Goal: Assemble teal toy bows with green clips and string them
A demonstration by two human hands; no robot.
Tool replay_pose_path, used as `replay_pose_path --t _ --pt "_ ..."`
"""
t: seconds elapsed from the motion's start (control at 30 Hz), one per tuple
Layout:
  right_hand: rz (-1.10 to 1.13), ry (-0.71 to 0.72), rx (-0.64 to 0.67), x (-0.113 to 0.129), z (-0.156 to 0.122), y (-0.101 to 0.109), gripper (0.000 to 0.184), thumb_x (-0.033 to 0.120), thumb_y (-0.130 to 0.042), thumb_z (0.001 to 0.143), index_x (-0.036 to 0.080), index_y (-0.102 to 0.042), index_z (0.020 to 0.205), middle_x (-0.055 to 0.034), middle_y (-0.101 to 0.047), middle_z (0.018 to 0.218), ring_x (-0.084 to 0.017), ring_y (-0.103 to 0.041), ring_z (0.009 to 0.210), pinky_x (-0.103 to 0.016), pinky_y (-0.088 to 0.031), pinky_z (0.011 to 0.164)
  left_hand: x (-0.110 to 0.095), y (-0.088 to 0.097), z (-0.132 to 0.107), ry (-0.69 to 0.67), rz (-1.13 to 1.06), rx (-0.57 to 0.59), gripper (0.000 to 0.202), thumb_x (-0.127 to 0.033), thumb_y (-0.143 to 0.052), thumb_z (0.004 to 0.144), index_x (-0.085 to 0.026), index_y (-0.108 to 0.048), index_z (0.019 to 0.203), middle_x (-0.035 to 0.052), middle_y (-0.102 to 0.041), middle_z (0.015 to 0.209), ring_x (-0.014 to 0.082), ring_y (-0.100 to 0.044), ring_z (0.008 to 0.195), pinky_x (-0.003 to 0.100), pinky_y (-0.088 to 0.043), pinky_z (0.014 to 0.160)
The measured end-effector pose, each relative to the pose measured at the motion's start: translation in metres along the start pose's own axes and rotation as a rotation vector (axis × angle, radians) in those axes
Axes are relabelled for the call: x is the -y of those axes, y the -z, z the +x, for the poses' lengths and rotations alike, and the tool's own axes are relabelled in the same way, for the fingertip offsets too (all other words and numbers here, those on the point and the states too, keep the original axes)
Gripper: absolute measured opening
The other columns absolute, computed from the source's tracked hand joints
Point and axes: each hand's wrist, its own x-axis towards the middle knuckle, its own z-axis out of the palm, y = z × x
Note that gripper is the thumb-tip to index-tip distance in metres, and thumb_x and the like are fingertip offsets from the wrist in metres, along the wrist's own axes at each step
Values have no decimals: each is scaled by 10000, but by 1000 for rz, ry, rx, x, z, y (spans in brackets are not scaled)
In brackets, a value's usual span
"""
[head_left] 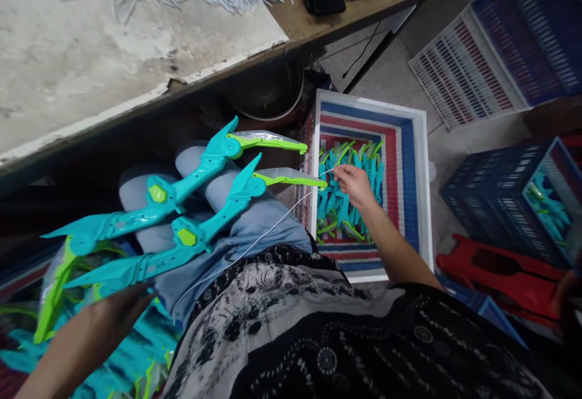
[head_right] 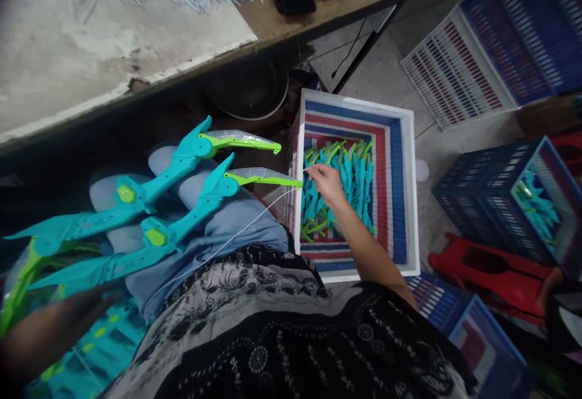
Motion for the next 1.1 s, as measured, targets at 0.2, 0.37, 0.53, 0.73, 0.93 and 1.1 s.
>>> replay_pose_path --t 0.2,0.37,0.53,0.73,0.93,1.1 --pt "443 79 81 38 0 -32 292 450 -536 831 227 -396 705 88 -348 532 -50 -228 375 -190 -223 365 -189 -40 71 -456 -486 -119 332 -430 -581 809 -270 -664 1087 18 -723 1003 212 -658 881 304 -510 770" --pt "531 174 0 49 -5 -66 255 437 -422 887 234 -393 736 72 -355 589 -60 -246 407 -189 -266 387 -275 -91 123 -545 -629 43 185 -301 -638 794 -148 -665 894 36 -675 685 129 -582 569 215 -424 560" --pt "291 349 35 48 -2 -66 317 543 -509 832 230 -539 869 -4 -595 797 -98 -532 620 -240 -472 571 -277 -78 138 -556 -707 157 258 -299 -526 859 -155 -597 657 5 -620 591 84 -474 450 197 -350 479" --pt "-329 567 242 45 4 -42 216 405 -656 788 197 -686 835 -38 -687 864 -181 -631 840 -316 -490 788 -274 -50 162 -651 -471 104 285 -287 -547 839 -149 -618 600 -17 -536 510 86 -454 490 192 -330 508" --pt "-695 891 -23 40 23 -41 233 357 -497 911 206 -656 833 -70 -669 928 -210 -584 947 -373 -442 908 -280 -56 167 -303 -837 -86 73 -144 -600 769 -123 -668 785 57 -667 829 157 -626 740 243 -493 666" --pt "-951 1007 62 34 36 -46 249 301 -405 951 203 -632 925 -98 -646 1051 -226 -557 1029 -389 -436 945 -284 -55 162 46 -1289 145 96 -16 -558 761 -71 -600 827 119 -667 838 194 -688 726 318 -570 680"
